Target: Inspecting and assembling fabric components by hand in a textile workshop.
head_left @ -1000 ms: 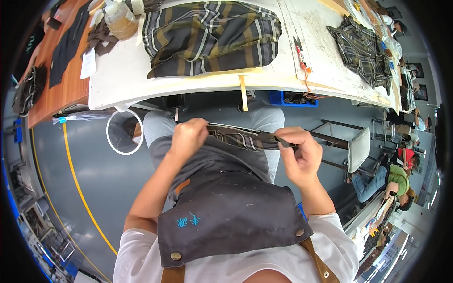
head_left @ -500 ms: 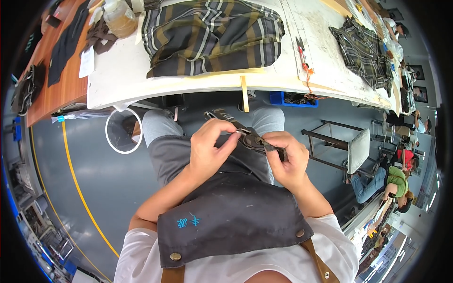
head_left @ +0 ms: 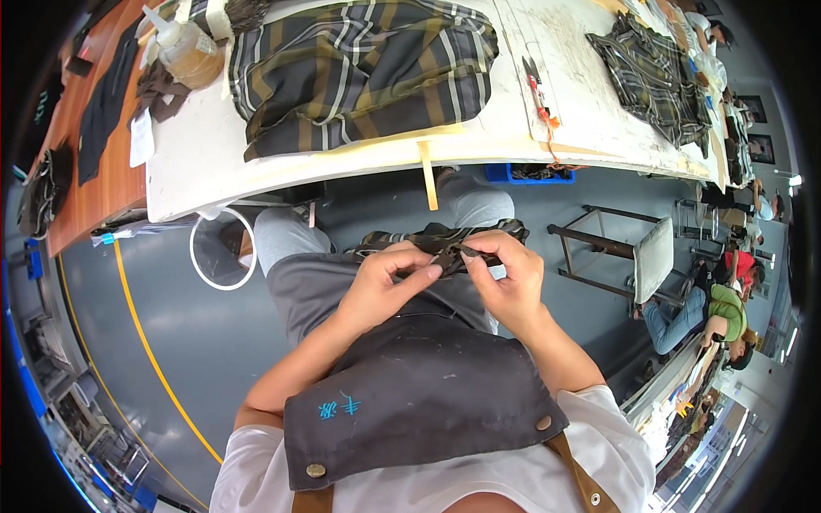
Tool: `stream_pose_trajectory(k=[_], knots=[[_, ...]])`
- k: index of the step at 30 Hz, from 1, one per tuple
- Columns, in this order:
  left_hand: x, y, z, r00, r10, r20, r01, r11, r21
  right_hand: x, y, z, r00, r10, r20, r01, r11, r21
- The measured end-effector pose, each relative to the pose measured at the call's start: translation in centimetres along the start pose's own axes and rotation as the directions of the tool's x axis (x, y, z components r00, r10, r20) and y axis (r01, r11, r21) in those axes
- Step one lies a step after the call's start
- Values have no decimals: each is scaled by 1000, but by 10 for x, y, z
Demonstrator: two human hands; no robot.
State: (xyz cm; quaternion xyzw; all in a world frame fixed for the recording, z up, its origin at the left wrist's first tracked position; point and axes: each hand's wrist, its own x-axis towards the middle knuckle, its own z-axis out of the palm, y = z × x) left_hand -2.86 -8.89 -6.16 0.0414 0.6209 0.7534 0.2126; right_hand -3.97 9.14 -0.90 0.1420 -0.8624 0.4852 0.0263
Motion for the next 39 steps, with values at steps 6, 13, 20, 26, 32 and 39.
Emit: stream_pose_trajectory(k=[6, 13, 20, 26, 32, 39], knots=[[7, 9, -2, 961, -176, 215, 168, 984, 55, 0, 1, -2, 999, 27, 19, -26, 999, -32], [11, -6, -13, 915, -172, 366, 349, 792, -501, 2, 6, -3, 999, 43, 30, -42, 998, -38], [5, -20, 4, 904, -227, 363, 423, 347, -837, 6, 14, 10, 994, -71, 81, 70, 997, 18], [10, -26, -4, 864, -290, 411, 493, 330, -805, 5, 18, 17, 994, 61, 87, -68, 995, 77], [21, -29, -9, 891, -312, 329, 429, 346, -835, 7, 31, 20, 998, -28, 65, 24, 998, 61], [33, -23, -1, 846, -495, 197, 383, 307, -871, 15, 38, 30, 994, 98, 50, -98, 995, -7]])
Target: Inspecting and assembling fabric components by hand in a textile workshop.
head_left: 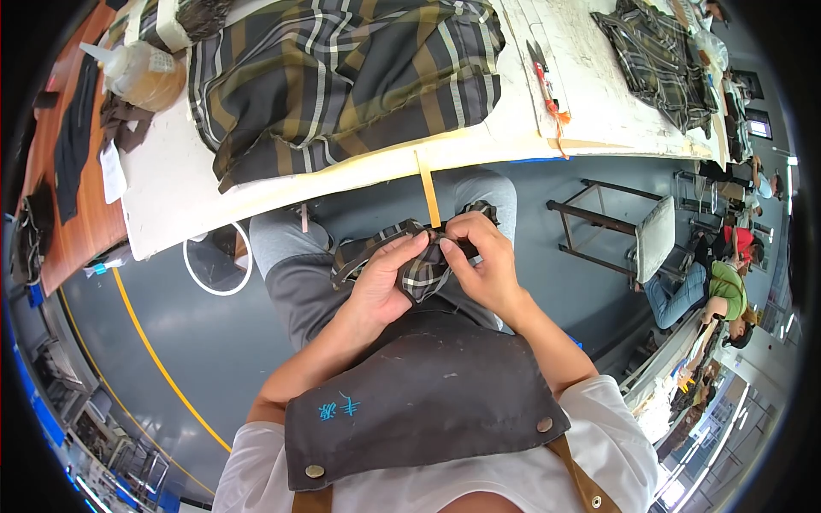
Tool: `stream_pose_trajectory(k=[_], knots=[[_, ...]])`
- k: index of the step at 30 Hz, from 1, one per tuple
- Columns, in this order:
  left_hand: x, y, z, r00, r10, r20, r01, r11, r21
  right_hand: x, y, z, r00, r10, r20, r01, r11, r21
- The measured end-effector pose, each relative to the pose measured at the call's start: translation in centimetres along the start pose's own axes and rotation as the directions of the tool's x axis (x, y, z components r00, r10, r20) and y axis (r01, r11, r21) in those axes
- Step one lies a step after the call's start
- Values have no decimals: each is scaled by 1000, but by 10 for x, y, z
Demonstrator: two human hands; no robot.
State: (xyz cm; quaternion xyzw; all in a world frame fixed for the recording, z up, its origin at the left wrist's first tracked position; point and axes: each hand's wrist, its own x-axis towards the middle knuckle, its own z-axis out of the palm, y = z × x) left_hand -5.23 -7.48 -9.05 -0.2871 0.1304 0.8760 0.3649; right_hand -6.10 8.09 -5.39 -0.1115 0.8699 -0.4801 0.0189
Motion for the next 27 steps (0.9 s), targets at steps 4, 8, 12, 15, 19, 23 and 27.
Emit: stream_pose_trajectory(k=[4, 8, 12, 15, 19, 23, 27], knots=[[-2, 6, 9, 999, -40, -29, 39, 999, -22, 4, -5, 1, 999, 42, -22, -42, 999, 29], [-3, 9, 15, 994, -84, -73, 79, 995, -67, 4, -8, 1, 978, 211, -5, -208, 969, 135], [-3, 7, 12, 996, -73, -47, 70, 996, -57, 1, -13, 1, 950, 313, -2, -306, 932, 194], [-4, 9, 16, 996, -82, -37, 82, 997, -17, 1, -10, 2, 935, 356, 3, -343, 900, 267], [-5, 12, 21, 990, -49, -130, 48, 999, -13, 4, -16, 6, 924, 382, -1, -369, 893, 257], [-4, 11, 22, 994, -24, -105, 22, 1000, -20, 2, -16, 7, 907, 420, 4, -399, 858, 323], [-3, 10, 25, 995, 10, -95, -11, 1000, -12, 3, -13, 11, 911, 407, -63, -358, 858, 369]])
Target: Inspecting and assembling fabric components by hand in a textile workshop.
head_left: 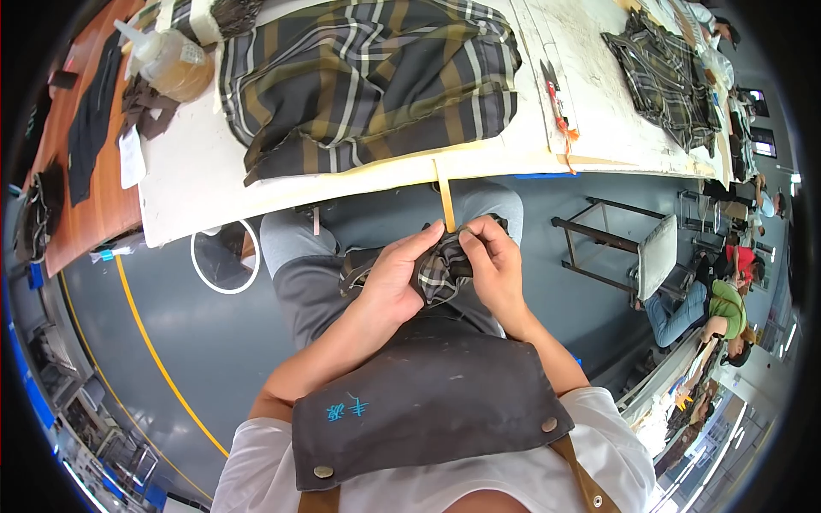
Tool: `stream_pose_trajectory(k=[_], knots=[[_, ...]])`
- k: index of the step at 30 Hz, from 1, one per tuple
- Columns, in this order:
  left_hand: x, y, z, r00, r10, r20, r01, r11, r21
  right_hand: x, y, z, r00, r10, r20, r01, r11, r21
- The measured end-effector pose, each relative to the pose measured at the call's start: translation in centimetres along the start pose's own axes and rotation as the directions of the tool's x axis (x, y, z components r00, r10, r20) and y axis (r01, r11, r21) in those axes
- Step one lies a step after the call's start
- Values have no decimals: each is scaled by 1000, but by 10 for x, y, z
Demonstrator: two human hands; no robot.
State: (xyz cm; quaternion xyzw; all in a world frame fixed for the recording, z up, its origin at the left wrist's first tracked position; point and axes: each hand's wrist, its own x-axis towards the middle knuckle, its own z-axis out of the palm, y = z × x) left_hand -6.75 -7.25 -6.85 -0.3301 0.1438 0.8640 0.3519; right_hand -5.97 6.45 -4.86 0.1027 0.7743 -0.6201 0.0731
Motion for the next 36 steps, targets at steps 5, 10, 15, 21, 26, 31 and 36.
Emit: stream_pose_trajectory(k=[5, 10, 15, 21, 26, 31, 36], knots=[[0, -1, -2, 1000, 25, -4, -25, 998, 54, -1, 0, 1, 998, 62, -28, -60, 995, 79], [-2, -2, 5, 999, 42, -9, -42, 999, 26, -3, -3, 1, 998, -31, -55, 31, 1000, -4], [2, 1, -5, 999, 3, 34, -3, 1000, 3, -2, -5, 2, 997, -69, -42, 65, 995, -81], [3, -3, -7, 998, 7, 67, -4, 999, -52, 5, -10, 1, 986, -163, -16, 152, 949, -277], [4, -5, -3, 999, 25, 31, -24, 999, -28, 2, 3, -2, 982, -148, -113, 134, 983, -126], [4, 8, -5, 999, 16, 35, -13, 996, -86, 3, -11, 9, 982, -186, -45, 169, 952, -254], [23, 20, 3, 994, 52, 96, -50, 998, -25, 20, -2, 2, 976, -157, -153, 124, 971, -203]])
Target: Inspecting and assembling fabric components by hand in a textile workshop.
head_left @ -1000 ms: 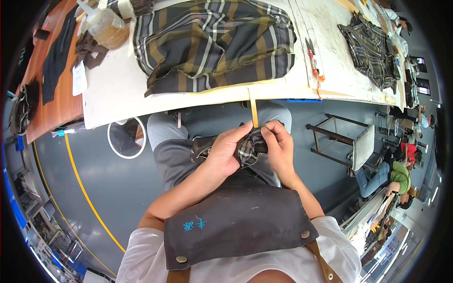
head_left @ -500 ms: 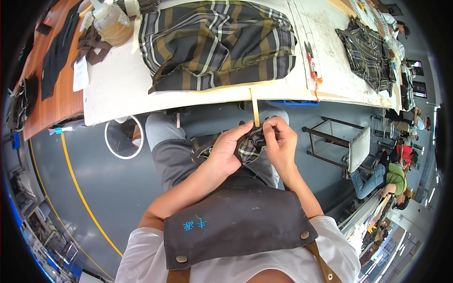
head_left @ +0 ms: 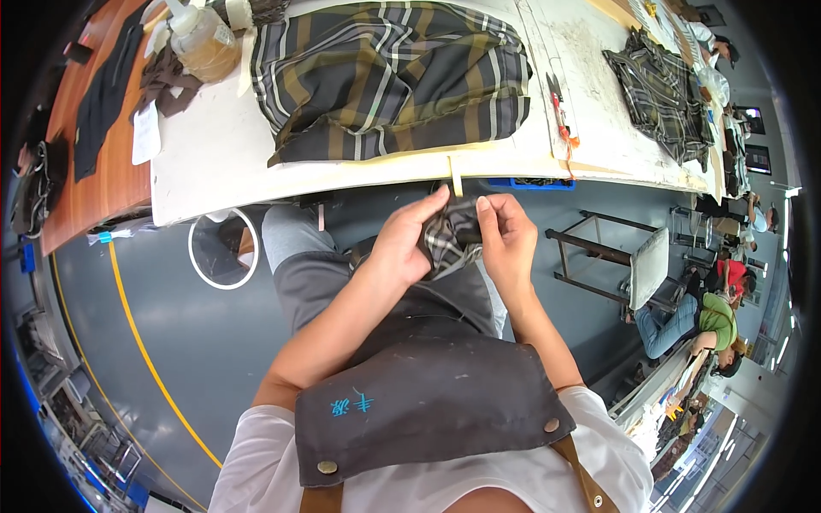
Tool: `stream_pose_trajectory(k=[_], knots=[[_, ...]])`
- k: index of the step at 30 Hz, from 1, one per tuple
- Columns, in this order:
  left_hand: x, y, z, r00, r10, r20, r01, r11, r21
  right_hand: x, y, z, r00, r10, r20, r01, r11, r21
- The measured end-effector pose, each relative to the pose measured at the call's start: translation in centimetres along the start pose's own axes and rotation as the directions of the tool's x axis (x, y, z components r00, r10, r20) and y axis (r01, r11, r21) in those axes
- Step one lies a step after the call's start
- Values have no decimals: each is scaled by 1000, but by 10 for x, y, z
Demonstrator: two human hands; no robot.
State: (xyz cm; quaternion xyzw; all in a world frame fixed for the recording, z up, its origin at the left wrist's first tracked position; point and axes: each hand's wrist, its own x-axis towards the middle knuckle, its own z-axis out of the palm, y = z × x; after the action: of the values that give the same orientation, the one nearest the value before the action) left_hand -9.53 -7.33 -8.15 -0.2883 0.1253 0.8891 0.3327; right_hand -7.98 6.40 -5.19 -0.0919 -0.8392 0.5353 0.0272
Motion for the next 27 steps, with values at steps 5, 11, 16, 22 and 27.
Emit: stream_pose_trajectory(k=[5, 11, 16, 22, 27], knots=[[3, 13, 0, 988, 123, 92, -136, 979, 150, 0, 4, -16, 985, -108, 131, 108, 994, 5], [10, -8, -5, 587, 722, 367, -499, -36, 866, -21, -17, -19, 977, -112, 180, 158, 952, -263], [28, -10, -10, 461, 708, 535, -310, -436, 845, -21, -12, -13, 935, -191, 299, 255, 948, -192], [-12, 9, -6, 384, 653, 652, -270, -596, 756, -3, 1, -5, 988, -3, 153, -12, 995, 103], [-28, -3, 7, 623, 676, 393, -548, 19, 836, 1, 6, 2, 977, 2, 212, -45, 979, 198]])
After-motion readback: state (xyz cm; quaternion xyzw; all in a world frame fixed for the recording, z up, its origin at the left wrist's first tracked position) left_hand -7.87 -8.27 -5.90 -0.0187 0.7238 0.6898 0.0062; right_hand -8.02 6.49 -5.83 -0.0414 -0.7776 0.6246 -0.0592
